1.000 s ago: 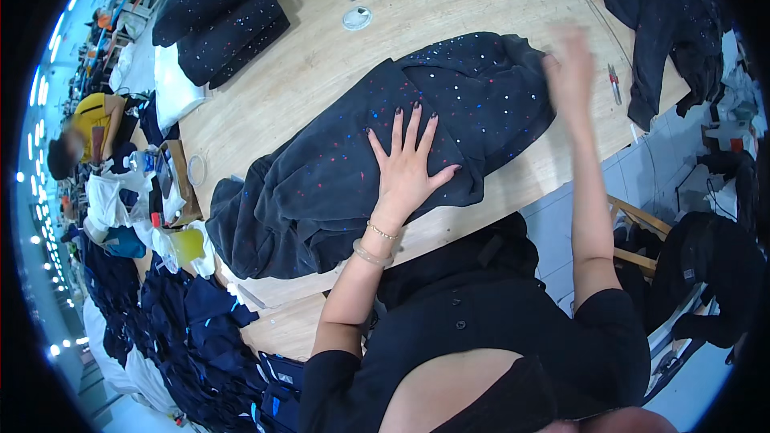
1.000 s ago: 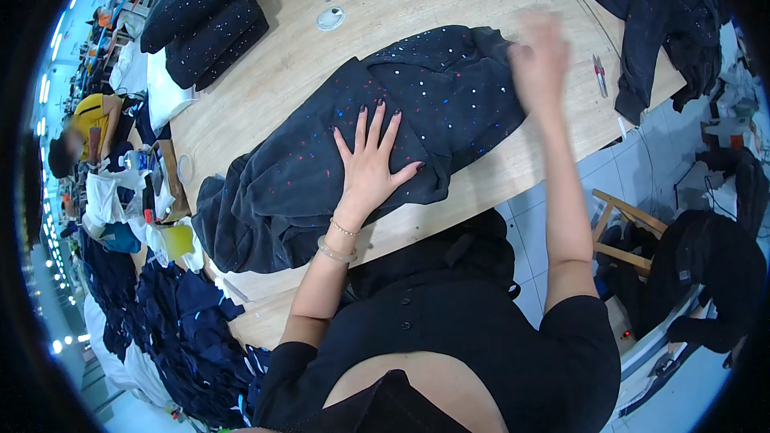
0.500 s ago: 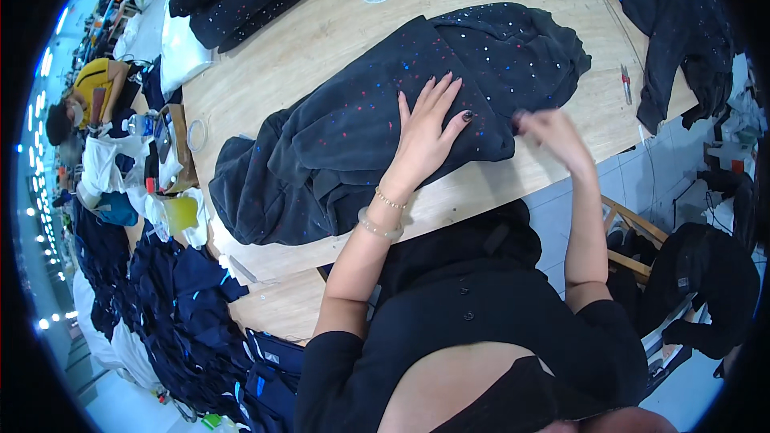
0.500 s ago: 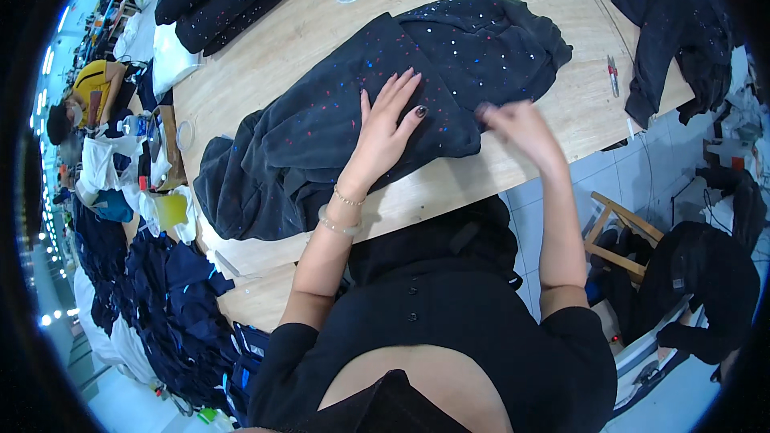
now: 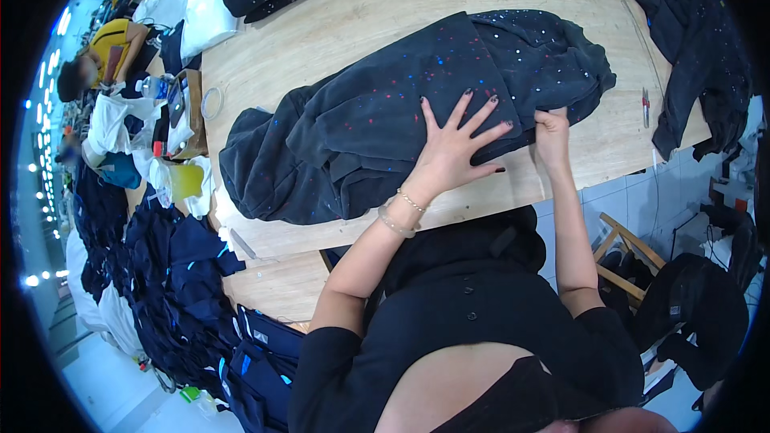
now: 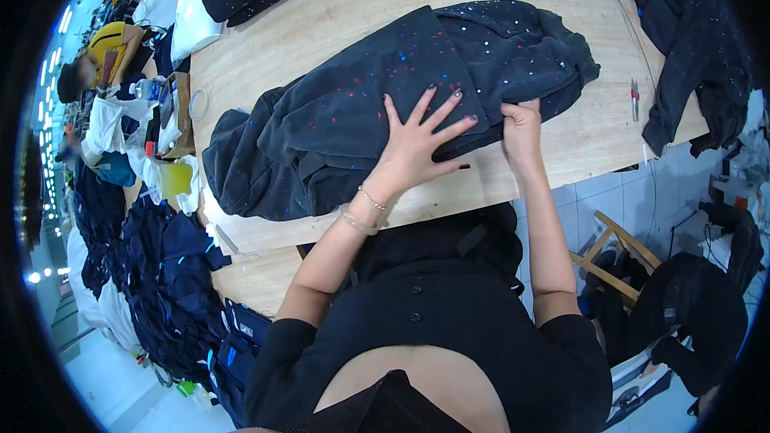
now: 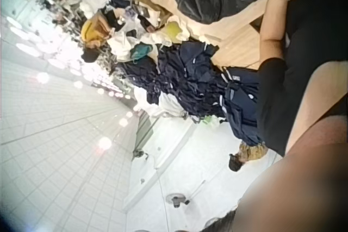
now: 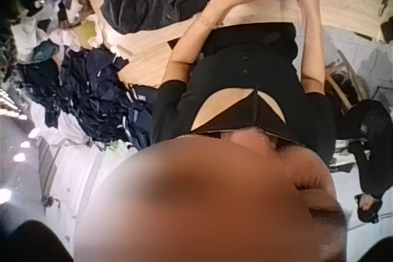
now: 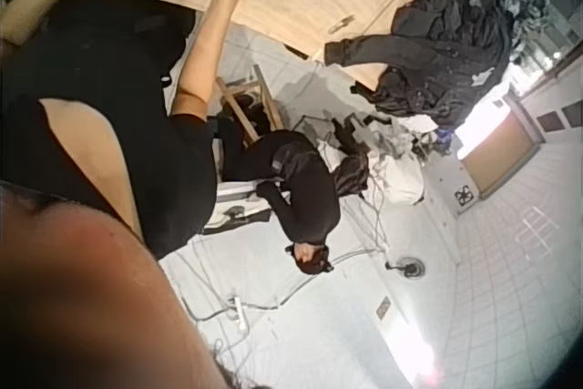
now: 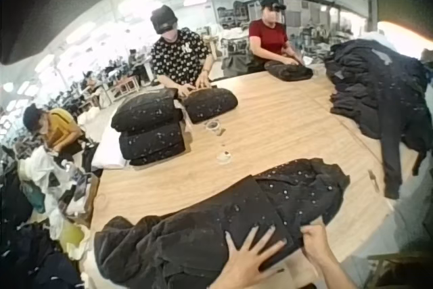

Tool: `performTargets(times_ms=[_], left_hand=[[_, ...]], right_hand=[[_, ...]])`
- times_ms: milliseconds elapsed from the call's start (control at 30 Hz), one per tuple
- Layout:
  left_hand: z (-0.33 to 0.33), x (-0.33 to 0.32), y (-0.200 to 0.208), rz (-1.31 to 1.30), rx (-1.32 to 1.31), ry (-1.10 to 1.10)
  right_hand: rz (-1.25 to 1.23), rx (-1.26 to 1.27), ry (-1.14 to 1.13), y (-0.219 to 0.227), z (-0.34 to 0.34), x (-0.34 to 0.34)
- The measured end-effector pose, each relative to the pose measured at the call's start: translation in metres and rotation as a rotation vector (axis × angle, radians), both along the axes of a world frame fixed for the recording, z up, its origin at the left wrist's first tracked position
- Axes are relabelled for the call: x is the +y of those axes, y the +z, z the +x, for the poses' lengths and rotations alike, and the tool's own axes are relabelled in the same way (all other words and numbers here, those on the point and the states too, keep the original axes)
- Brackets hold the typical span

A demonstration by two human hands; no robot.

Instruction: Folding and inspecting black hoodies with paint-splatter patterns on a large work table in a garment factory.

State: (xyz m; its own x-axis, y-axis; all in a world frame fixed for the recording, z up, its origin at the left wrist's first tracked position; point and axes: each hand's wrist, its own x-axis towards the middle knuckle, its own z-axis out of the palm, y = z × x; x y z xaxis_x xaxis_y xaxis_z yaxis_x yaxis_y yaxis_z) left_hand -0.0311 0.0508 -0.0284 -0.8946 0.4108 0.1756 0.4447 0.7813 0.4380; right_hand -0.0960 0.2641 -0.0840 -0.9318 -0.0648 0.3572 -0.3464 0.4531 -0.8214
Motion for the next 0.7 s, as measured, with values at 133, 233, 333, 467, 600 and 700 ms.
performTargets(times_ms=[133,233,333,467,600,700], left_hand=[[0.006,-0.003,-0.007,-0.123,0.034,0.036],[0.012,0.001,-0.008,-0.246,0.089,0.084],[0.021,0.008,-0.003,-0.184,0.102,0.122],[0.071,-0.032,-0.001,0.205,-0.061,0.104],[0.129,-0.151,0.048,0.010,0.250,1.091],[0.210,-0.249,-0.026,0.147,0.409,1.599]], right_hand=[[0.328,-0.372,0.077,0.040,-0.007,0.019],[0.248,-0.251,-0.123,0.085,-0.005,0.009],[0.113,0.082,0.175,0.125,-0.006,-0.063],[0.876,-0.034,0.260,0.049,-0.018,-0.090],[0.851,-0.074,0.242,0.048,-0.018,-0.076],[0.822,-0.047,0.268,0.050,-0.019,-0.089]])
